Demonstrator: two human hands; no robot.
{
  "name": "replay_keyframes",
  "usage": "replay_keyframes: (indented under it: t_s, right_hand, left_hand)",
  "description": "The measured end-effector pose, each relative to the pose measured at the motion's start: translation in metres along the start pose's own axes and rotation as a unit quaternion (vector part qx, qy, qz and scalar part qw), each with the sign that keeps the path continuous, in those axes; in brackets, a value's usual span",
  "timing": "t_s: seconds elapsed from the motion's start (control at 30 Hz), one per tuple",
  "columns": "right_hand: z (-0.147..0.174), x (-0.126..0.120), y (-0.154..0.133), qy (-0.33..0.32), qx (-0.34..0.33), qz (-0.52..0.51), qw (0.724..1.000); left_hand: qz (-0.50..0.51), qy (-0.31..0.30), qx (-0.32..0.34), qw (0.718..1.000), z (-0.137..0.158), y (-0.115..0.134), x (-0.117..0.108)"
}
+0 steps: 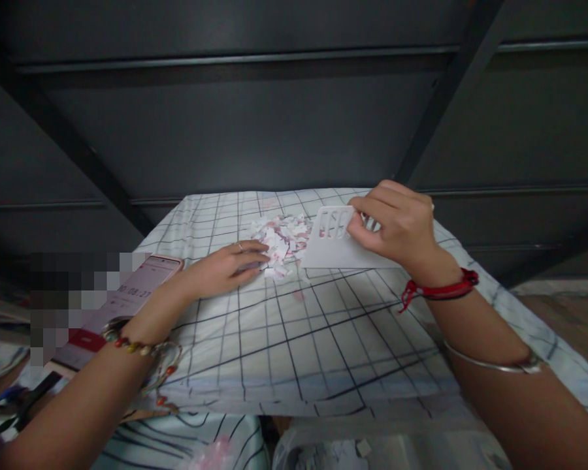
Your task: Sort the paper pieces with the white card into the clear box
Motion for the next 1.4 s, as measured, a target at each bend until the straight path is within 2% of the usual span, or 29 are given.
replay_keyframes:
  t_s: [0.07,0.2,0.43,0.6,0.9,1.1,1.4]
  right_hand:
    - [-0.001,-0.004,0.001,0.014,-0.016,-0.008,1.0]
    - [0.0,-0.003,0.001,-0.014,-0.059,-0.043,0.997]
    - [0.002,0.004,-0.001,0.005,-0.007,-0.019,1.0]
    - [0.001,-0.004,0.001,0.038,-0.024,0.006,0.999]
    - [-0.001,0.002,-0.007,-0.016,-0.04,-0.043,0.998]
    - [-0.002,-0.001,-0.013,0.014,-0.038,-0.046,0.998]
    - [-0.006,-0.001,-0.027,0.002,-0.047,-0.027,0.999]
  left_hand:
    - [-0.005,0.0,0.003,1.0,0.0,0.0,0.0]
    - [-0.009,-0.001,0.005,1.0,0.0,0.0,0.001]
    - [0.0,0.0,0.001,1.0,0.001,0.001,0.0]
    - [-0.003,0.001,0.001,1.0,0.001,0.001,-0.001]
    - [0.0,0.003,0.0,1.0,0.0,0.001,-0.001]
    - [-0.002,0.007,0.005,1.0,0.0,0.002,-0.001]
    - [-0.013,0.005,0.008,1.0,0.0,0.002,-0.002]
Point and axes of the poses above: each hand's wrist, its own z-axis away from the middle knuckle, its own x-axis out of the palm, y = z × x, the point moved 5 cm from there along -z, towards the middle knuckle, and after that the axes turned 8 degrees about -y, right-handed, at the moved point
